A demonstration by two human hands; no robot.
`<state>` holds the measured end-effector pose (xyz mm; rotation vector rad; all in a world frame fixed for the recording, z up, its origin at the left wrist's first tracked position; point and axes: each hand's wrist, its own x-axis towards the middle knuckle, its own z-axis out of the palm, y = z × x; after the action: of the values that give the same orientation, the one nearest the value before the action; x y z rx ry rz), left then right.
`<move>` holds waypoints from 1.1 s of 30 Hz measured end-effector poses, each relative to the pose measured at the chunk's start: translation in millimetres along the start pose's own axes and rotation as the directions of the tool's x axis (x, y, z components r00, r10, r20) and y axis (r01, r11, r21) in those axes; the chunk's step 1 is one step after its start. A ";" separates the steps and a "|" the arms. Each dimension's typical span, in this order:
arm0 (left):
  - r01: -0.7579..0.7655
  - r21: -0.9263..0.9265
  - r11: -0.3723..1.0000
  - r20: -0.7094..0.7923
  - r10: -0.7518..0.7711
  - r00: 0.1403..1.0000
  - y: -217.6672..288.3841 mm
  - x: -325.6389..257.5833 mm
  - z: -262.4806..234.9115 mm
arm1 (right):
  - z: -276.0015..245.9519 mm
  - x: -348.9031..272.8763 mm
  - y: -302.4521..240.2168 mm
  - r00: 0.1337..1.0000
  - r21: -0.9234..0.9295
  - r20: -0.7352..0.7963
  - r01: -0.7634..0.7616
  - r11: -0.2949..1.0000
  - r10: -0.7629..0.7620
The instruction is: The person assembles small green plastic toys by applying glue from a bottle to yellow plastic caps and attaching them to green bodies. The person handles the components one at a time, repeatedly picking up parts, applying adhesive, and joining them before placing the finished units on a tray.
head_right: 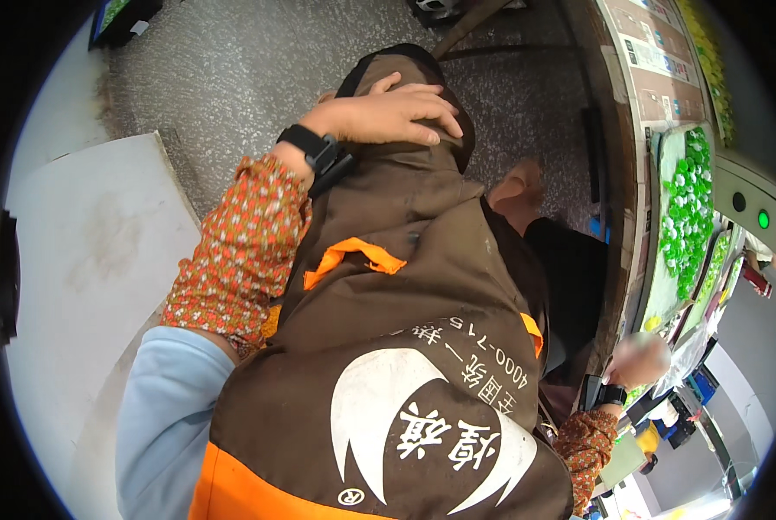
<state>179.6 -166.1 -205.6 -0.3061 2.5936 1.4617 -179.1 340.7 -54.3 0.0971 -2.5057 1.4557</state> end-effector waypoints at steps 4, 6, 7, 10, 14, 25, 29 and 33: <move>-0.036 -0.176 0.984 0.071 0.049 0.996 -14.0 20.9 -4.7 | -1.1 3.0 1.5 0.997 -0.056 0.040 0.068 0.996 -0.066; 0.050 -0.142 0.989 0.075 -0.039 0.996 -20.8 27.4 -1.0 | -5.6 3.3 2.9 0.997 -0.154 0.029 0.079 0.985 -0.075; 0.061 -0.152 0.986 0.069 -0.051 0.996 -25.4 30.0 1.7 | -4.9 6.5 4.2 0.996 -0.194 0.032 0.087 0.977 -0.083; 0.140 -0.063 0.988 0.023 -0.138 0.990 -32.5 24.4 9.5 | 1.1 -3.7 -0.4 0.994 -0.138 0.057 0.096 0.986 -0.089; 0.164 -0.139 0.977 -0.064 -0.174 0.983 -26.1 -4.0 12.0 | -13.6 4.1 7.4 0.991 -0.097 0.090 0.105 0.990 -0.097; 0.199 -0.152 0.968 -0.107 -0.216 0.970 -18.5 -16.3 14.7 | -2.1 -1.3 3.9 0.992 -0.119 0.090 0.097 0.988 -0.087; 0.222 -0.153 0.963 -0.060 -0.233 0.971 -12.1 -9.9 10.7 | -12.0 5.2 11.6 0.994 -0.118 0.075 0.086 0.989 -0.078; 0.221 -0.149 0.964 -0.042 -0.230 0.972 -17.4 -4.6 10.2 | -1.4 -0.1 4.3 0.991 -0.152 0.080 0.117 0.981 -0.106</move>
<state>188.7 -165.6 -224.2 -0.6488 2.4044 1.5788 -179.5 344.0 -57.3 0.2621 -2.6152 1.2283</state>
